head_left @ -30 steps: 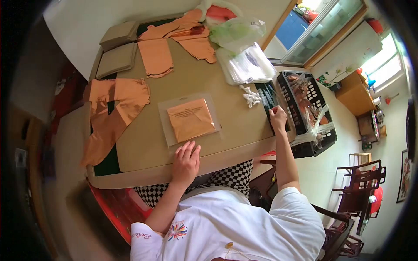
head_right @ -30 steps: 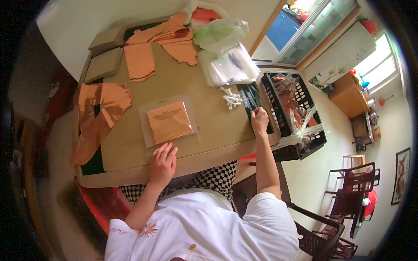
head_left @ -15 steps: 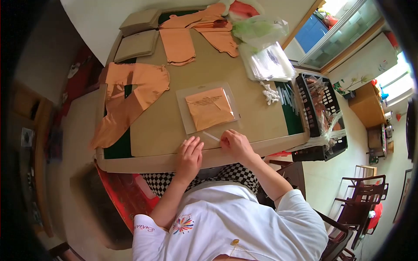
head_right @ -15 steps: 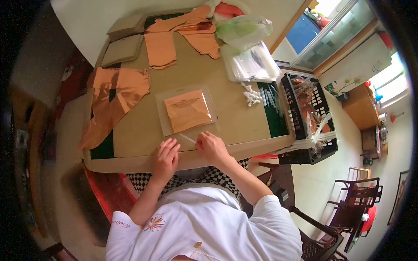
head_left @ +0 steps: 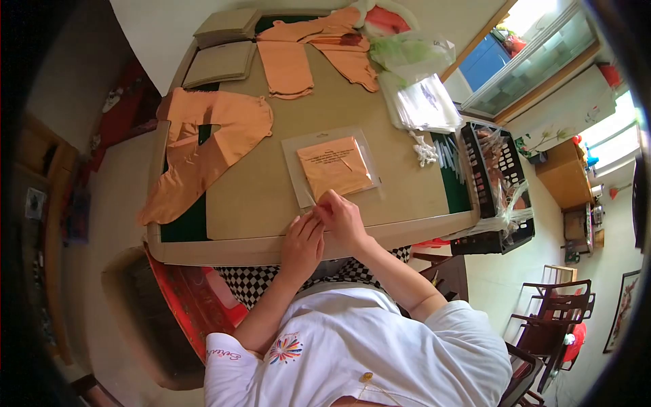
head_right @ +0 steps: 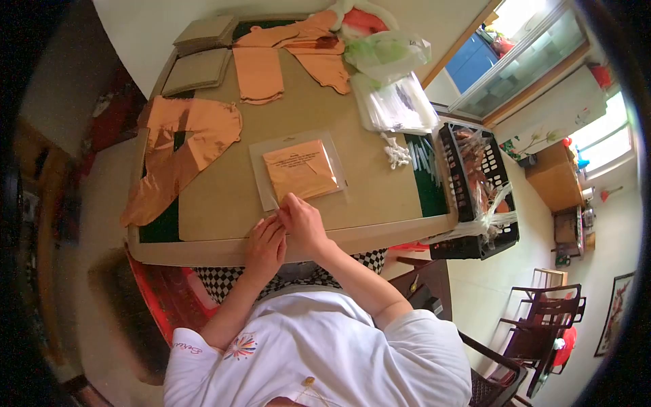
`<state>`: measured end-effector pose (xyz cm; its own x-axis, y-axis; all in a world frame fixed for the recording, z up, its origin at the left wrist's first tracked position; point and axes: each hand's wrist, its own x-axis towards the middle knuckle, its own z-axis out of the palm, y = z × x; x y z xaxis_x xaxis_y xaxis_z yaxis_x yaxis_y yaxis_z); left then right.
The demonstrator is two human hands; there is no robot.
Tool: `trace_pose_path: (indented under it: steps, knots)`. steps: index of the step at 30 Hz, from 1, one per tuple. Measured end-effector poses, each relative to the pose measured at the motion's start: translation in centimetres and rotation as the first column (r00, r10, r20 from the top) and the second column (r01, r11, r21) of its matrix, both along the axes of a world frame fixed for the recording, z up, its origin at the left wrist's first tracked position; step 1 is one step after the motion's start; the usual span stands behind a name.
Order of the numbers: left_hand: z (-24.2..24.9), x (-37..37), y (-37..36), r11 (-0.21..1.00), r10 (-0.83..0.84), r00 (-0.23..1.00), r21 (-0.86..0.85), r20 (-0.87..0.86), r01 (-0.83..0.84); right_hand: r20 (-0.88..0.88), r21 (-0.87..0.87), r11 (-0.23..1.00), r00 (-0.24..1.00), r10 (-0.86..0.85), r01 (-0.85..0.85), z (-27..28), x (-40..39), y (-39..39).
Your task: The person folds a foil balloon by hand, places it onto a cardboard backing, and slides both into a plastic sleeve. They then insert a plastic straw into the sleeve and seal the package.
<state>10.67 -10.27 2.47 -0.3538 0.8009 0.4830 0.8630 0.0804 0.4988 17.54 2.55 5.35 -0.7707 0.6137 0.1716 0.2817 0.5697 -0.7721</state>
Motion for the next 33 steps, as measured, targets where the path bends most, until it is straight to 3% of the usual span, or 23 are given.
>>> trace_pose_path:
  steps: [2, 5, 8, 12, 20, 23, 29, 33]
  knots:
    - [-0.2, -0.3, -0.2, 1.000, -0.002, 1.000, 0.021, 0.004, 0.002, -0.034, -0.113, 0.993, 0.999, -0.026, 0.022, 0.8, -0.4, -0.3]
    - [-1.2, -0.8, -0.1, 0.989, 0.042, 0.983, 0.129, 0.180, -0.066, -0.139, 0.042, 0.999, 0.990, -0.022, 0.028, 0.1, 1.0, 0.8]
    - [2.5, -2.1, 1.1, 0.992, 0.121, 0.988, 0.032, 0.099, -0.125, -0.044, 0.265, 0.964, 0.998, 0.040, -0.027, 0.3, 3.1, 2.3]
    - [0.3, -3.9, 2.4, 0.991, 0.115, 0.993, -0.064, -0.003, -0.115, 0.056, 0.417, 0.895, 0.988, 0.147, -0.157, -0.7, 4.6, 3.1]
    - [0.3, -4.2, 3.1, 0.984, 0.118, 0.990, -0.122, -0.077, -0.127, 0.001, 0.409, 0.893, 0.979, 0.205, -0.188, -1.5, 5.1, 3.4]
    - [-0.1, -4.5, 3.2, 0.978, 0.130, 0.972, -0.137, -0.193, -0.158, -0.006, 0.385, 0.899, 0.974, 0.227, -0.207, -1.5, 5.3, 3.6]
    - [0.0, -4.4, 3.9, 0.975, 0.179, 0.980, -0.122, -0.082, -0.188, -0.024, 0.338, 0.910, 0.965, 0.262, -0.239, -1.4, 5.6, 3.9]
    - [0.3, -4.6, 4.2, 0.970, 0.184, 0.972, -0.129, -0.149, -0.204, -0.035, 0.328, 0.914, 0.964, 0.263, -0.238, -1.5, 5.6, 3.9]
